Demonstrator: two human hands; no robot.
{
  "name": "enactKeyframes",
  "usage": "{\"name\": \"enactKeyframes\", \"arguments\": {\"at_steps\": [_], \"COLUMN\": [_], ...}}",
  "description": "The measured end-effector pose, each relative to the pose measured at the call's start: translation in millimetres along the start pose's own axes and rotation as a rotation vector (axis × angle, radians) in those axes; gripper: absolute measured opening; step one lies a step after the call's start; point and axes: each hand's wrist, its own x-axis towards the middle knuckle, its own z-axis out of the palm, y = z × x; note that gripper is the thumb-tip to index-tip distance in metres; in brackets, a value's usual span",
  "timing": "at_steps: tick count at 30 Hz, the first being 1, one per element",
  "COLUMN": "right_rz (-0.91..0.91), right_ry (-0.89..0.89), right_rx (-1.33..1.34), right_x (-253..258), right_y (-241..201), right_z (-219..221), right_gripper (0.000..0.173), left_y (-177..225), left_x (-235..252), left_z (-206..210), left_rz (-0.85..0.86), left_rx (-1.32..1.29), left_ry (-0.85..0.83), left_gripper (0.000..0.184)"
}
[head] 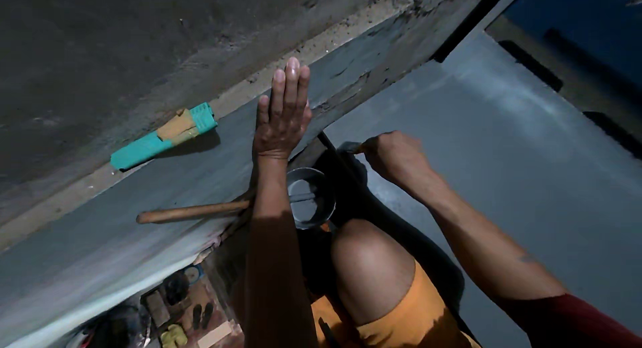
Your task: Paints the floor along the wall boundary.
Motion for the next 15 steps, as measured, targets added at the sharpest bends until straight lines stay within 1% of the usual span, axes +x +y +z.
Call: {"name": "enactKeyframes", "arguments": {"at_steps": [3, 6, 10, 12, 15], "right_rz": [-0.036, -0.041, -0.029, 0.019, 0.062], "right_ry": [0.100, 0.157, 0.197, 0.197, 0.204], "right_rx": [0.061, 0.115, 0.130, 0.104, 0.112], "right_x": [-3, -2, 9, 21, 23], "right_y": [-1, -2, -2, -3, -7], "right_z": [2, 12, 28, 36, 38], "right_gripper": [0.009, 0.012, 0.013, 0.015, 0.015], "left_y": [-1, -1, 0, 0, 0], "left_x": [1, 0, 0, 0, 1], "left_z": [-1, 0, 0, -1, -1], "left_rz": [0.011, 0.016, 0.013, 0.003, 0.000], "left_rx": [0.006, -0.001, 0.006, 0.008, -0.011], "left_ry": [-0.008, 0.009, -0.001, -0.004, 0.005], "left_gripper": [0.065, 0.065, 0.065, 0.065, 0.063]}}
